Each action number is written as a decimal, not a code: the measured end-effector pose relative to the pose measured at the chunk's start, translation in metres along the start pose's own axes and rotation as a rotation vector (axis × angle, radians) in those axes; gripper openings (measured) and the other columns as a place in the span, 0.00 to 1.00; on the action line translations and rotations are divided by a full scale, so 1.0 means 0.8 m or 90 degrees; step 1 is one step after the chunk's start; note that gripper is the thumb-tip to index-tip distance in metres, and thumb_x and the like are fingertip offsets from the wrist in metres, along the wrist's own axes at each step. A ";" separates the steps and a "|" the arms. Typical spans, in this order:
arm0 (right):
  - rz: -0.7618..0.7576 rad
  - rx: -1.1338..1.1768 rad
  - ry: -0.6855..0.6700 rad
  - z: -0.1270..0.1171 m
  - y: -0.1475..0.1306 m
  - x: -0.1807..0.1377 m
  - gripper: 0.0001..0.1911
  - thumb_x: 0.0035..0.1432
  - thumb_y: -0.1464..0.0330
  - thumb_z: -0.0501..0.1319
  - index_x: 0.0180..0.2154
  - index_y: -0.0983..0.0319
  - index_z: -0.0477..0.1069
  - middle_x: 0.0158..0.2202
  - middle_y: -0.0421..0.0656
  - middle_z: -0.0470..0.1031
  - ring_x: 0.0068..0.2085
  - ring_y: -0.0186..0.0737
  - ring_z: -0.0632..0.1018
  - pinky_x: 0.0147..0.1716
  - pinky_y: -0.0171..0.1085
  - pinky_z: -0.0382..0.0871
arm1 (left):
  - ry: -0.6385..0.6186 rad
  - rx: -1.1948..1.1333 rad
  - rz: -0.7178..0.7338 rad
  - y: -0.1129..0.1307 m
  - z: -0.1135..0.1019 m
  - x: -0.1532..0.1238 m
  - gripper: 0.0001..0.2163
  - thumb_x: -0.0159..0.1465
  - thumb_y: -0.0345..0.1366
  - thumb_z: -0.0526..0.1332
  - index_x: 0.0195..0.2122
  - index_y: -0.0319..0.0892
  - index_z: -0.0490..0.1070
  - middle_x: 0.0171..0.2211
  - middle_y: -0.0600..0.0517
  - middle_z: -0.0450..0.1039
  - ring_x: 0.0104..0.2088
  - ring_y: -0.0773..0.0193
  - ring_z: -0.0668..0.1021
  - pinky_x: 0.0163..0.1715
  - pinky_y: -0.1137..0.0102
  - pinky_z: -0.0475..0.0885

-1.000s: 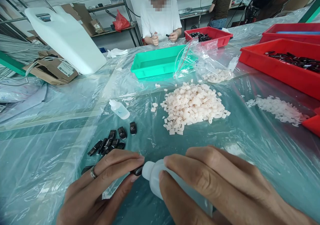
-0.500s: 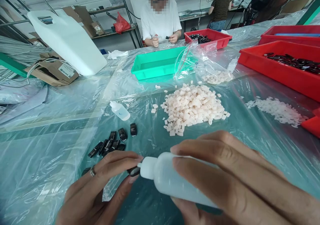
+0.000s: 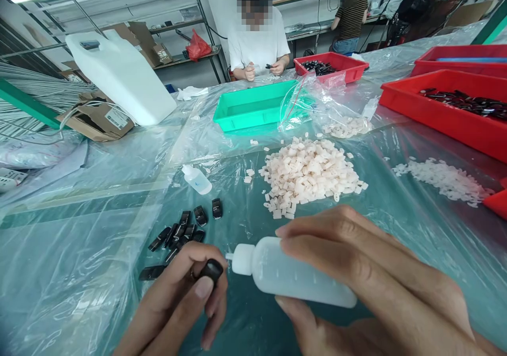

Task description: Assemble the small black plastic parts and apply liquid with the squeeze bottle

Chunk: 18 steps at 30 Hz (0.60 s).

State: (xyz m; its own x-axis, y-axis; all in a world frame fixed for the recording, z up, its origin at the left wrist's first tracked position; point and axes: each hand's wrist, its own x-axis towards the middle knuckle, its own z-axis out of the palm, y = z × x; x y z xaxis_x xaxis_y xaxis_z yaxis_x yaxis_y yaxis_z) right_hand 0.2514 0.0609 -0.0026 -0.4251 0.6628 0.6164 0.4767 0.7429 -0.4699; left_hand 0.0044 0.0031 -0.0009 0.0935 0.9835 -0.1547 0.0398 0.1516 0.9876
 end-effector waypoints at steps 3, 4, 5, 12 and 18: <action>0.092 0.041 0.060 0.007 -0.012 -0.001 0.11 0.62 0.66 0.66 0.48 0.54 0.76 0.48 0.41 0.77 0.47 0.42 0.79 0.41 0.37 0.78 | -0.041 -0.085 -0.082 -0.005 -0.003 0.006 0.18 0.72 0.56 0.58 0.47 0.49 0.79 0.24 0.57 0.64 0.22 0.69 0.70 0.24 0.74 0.74; 0.097 0.047 0.068 0.008 -0.013 -0.001 0.12 0.63 0.67 0.66 0.49 0.54 0.75 0.48 0.40 0.77 0.47 0.41 0.79 0.43 0.38 0.76 | -0.041 -0.113 -0.077 -0.007 -0.003 0.008 0.19 0.72 0.57 0.58 0.47 0.49 0.80 0.25 0.57 0.64 0.22 0.68 0.70 0.24 0.72 0.76; 0.076 0.050 0.062 0.009 -0.012 -0.001 0.14 0.62 0.69 0.66 0.50 0.55 0.74 0.49 0.40 0.76 0.47 0.41 0.78 0.43 0.38 0.76 | -0.036 -0.135 -0.059 -0.008 -0.003 0.010 0.20 0.71 0.57 0.58 0.48 0.49 0.81 0.27 0.56 0.64 0.23 0.67 0.72 0.25 0.71 0.79; -0.033 0.043 -0.016 -0.004 0.009 -0.005 0.26 0.56 0.75 0.68 0.56 0.57 0.71 0.52 0.42 0.75 0.49 0.42 0.78 0.41 0.36 0.79 | 0.023 -0.067 0.025 0.003 -0.006 0.014 0.07 0.68 0.48 0.69 0.44 0.58 0.85 0.35 0.54 0.77 0.36 0.65 0.80 0.38 0.77 0.78; -0.076 0.024 -0.009 -0.001 0.009 -0.014 0.31 0.51 0.75 0.70 0.58 0.55 0.73 0.51 0.48 0.77 0.51 0.53 0.81 0.44 0.47 0.82 | 0.085 0.004 0.120 -0.003 -0.008 0.012 0.04 0.66 0.44 0.72 0.42 0.59 0.84 0.38 0.56 0.81 0.40 0.64 0.82 0.38 0.79 0.79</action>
State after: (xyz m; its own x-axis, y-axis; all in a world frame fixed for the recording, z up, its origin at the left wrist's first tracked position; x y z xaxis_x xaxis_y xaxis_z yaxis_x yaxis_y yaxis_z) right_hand 0.2602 0.0589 -0.0127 -0.4880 0.5699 0.6611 0.3932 0.8197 -0.4164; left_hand -0.0013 0.0129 -0.0045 -0.0324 0.9988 0.0373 0.0407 -0.0359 0.9985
